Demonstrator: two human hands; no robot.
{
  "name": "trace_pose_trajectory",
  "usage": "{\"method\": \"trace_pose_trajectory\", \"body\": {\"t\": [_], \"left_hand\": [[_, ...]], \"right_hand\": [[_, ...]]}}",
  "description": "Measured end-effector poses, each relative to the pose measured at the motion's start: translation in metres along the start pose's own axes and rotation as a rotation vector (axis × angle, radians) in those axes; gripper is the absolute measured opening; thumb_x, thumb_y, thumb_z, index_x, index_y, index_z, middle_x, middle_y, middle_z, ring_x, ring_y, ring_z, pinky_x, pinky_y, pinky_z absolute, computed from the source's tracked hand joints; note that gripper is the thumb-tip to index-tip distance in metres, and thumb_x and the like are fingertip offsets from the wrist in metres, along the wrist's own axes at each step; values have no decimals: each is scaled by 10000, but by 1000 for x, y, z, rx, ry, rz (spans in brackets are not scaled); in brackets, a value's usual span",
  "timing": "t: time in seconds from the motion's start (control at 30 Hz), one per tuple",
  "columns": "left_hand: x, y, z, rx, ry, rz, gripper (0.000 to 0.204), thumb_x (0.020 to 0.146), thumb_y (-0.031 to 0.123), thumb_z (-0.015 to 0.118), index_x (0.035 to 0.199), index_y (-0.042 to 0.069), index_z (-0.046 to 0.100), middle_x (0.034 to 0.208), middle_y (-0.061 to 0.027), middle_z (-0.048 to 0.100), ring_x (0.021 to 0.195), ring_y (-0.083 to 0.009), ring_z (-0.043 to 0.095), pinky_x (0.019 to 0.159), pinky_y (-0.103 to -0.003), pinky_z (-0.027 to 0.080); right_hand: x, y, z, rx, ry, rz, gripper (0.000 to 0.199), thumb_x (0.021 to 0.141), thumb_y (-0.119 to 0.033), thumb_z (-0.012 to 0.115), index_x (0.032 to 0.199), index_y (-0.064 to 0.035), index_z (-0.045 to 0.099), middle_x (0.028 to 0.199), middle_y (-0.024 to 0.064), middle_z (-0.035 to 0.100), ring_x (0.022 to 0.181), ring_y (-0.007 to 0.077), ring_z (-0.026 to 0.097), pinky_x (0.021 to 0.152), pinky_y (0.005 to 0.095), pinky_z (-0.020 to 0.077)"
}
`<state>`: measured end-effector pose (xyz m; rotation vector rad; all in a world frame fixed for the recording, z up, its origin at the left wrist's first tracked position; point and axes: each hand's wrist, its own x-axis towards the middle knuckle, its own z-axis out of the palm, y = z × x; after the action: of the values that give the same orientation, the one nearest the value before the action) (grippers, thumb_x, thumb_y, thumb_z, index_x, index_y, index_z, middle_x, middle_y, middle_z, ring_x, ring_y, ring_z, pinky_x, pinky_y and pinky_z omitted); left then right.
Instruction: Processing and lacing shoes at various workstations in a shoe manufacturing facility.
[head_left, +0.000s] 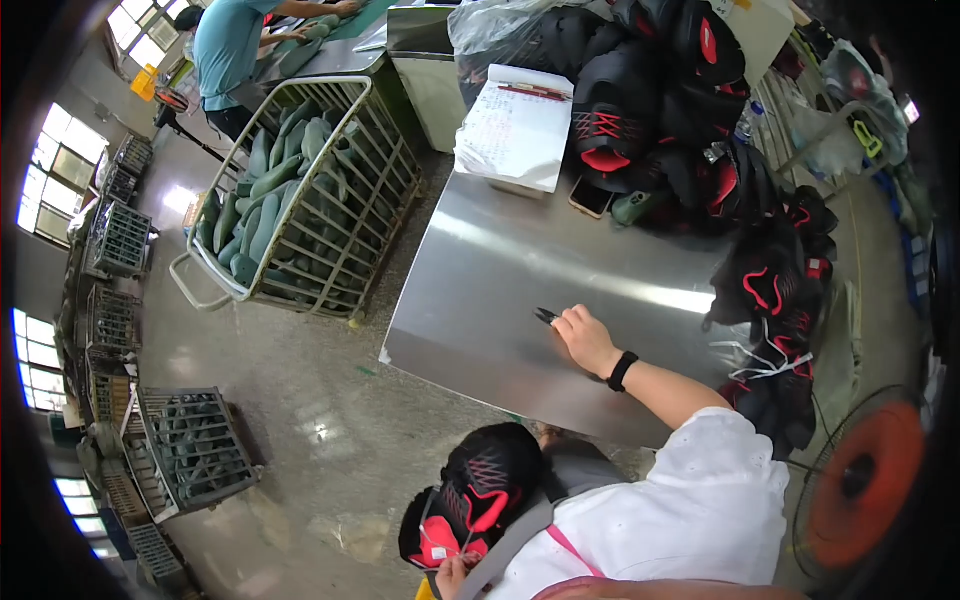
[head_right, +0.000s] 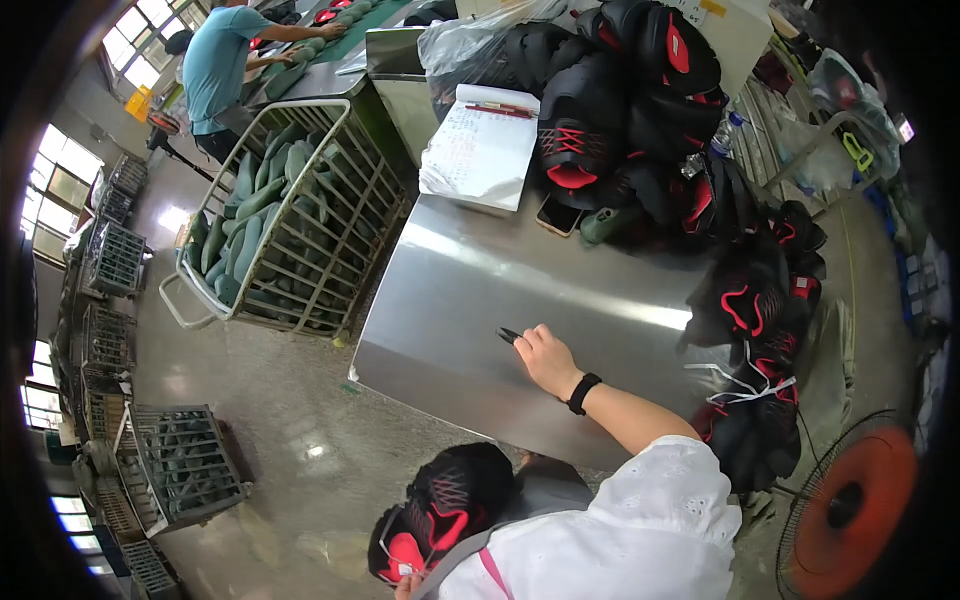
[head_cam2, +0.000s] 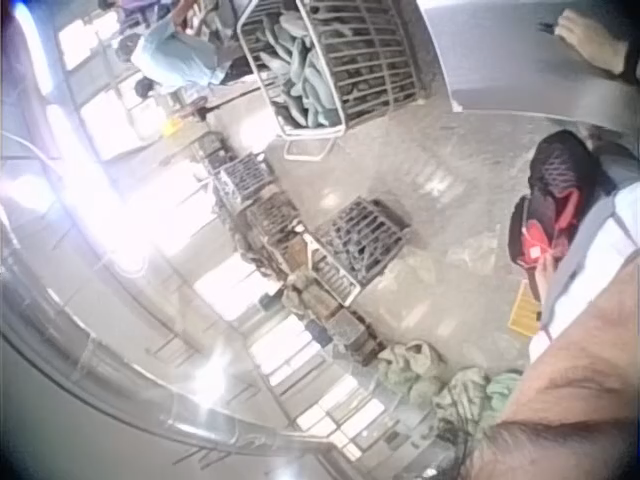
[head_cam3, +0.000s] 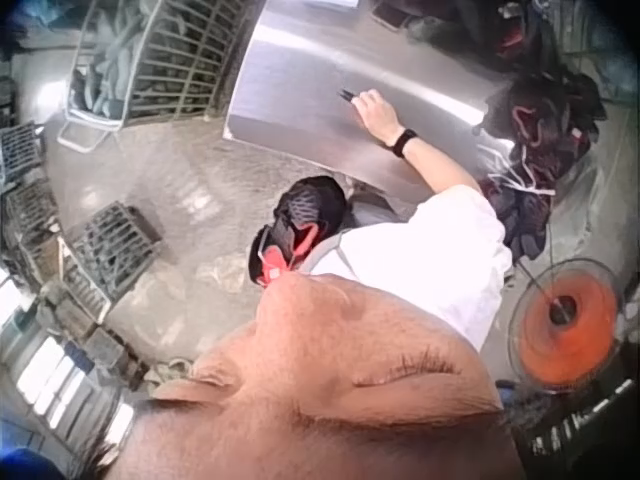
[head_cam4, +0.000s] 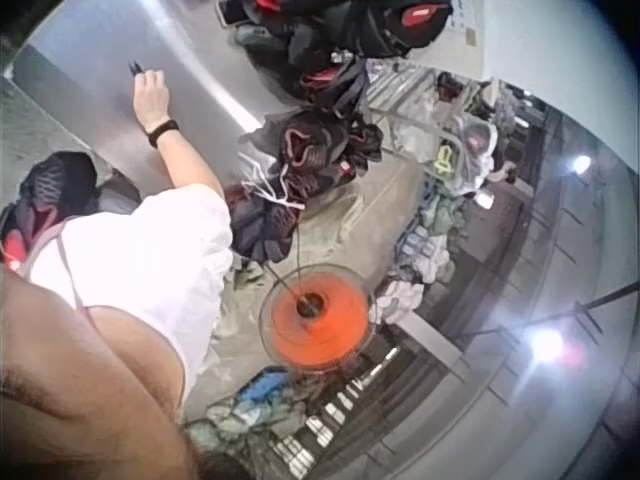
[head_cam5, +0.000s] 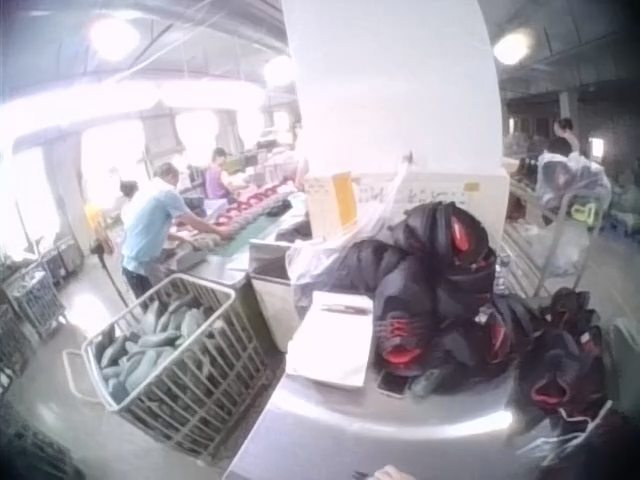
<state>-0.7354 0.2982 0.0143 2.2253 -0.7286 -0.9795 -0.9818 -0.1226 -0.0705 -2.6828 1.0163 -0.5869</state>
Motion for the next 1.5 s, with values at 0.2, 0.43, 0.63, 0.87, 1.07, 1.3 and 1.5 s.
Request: {"method": "trace_pose_trajectory", "body": {"t": [0.2,0.43,0.63,0.87,1.07,1.3,1.5], "left_hand": [[-17,7,-4,98,40,83,270,884,144,454,677,-5,542,572,-133,530,510,-230,512,496,-348,378],[10,49,-40,-269,-98,71,260,923,188,428,844,-22,558,680,-64,558,637,-121,523,616,-236,417],[23,11,-42,-194,-157,308,162,889,106,467,861,-12,574,733,-105,579,673,-201,565,646,-277,440],[20,11,-44,-182,-144,462,102,876,52,475,882,-23,543,755,-102,567,670,-178,563,625,-264,443],[20,-6,-55,-143,-152,493,93,856,39,506,896,-15,570,774,-90,581,666,-182,573,612,-260,451],[21,-10,-83,-883,-510,-81,457,889,141,505,1313,86,343,735,-1,525,599,-102,529,544,-217,433],[39,-33,-86,-478,-604,329,100,878,43,450,850,16,542,676,-23,562,530,-91,513,463,-214,404]], "right_hand": [[11,7,1,29,-307,269,123,741,-83,486,798,1,555,725,209,556,688,338,555,636,419,457],[-25,-171,-64,1283,-931,708,293,780,-75,435,1035,11,550,672,4,543,568,66,509,507,202,408],[-68,-303,-35,1546,-1145,891,278,923,-232,437,1069,-27,555,671,-58,418,535,12,343,431,155,262],[-79,-324,-2,1673,-1058,1078,314,916,-315,417,952,-50,583,719,-28,530,506,21,402,390,153,270],[-58,-342,16,1767,-1252,1063,265,912,-287,405,914,-59,539,601,-37,432,429,24,312,357,169,203],[-45,-372,13,1792,-1151,806,233,913,-269,403,874,-55,487,539,-50,343,398,25,251,346,180,161],[-36,-397,-5,1772,-1122,766,171,902,-194,419,922,-39,490,564,-28,385,426,9,298,353,154,188]]}}
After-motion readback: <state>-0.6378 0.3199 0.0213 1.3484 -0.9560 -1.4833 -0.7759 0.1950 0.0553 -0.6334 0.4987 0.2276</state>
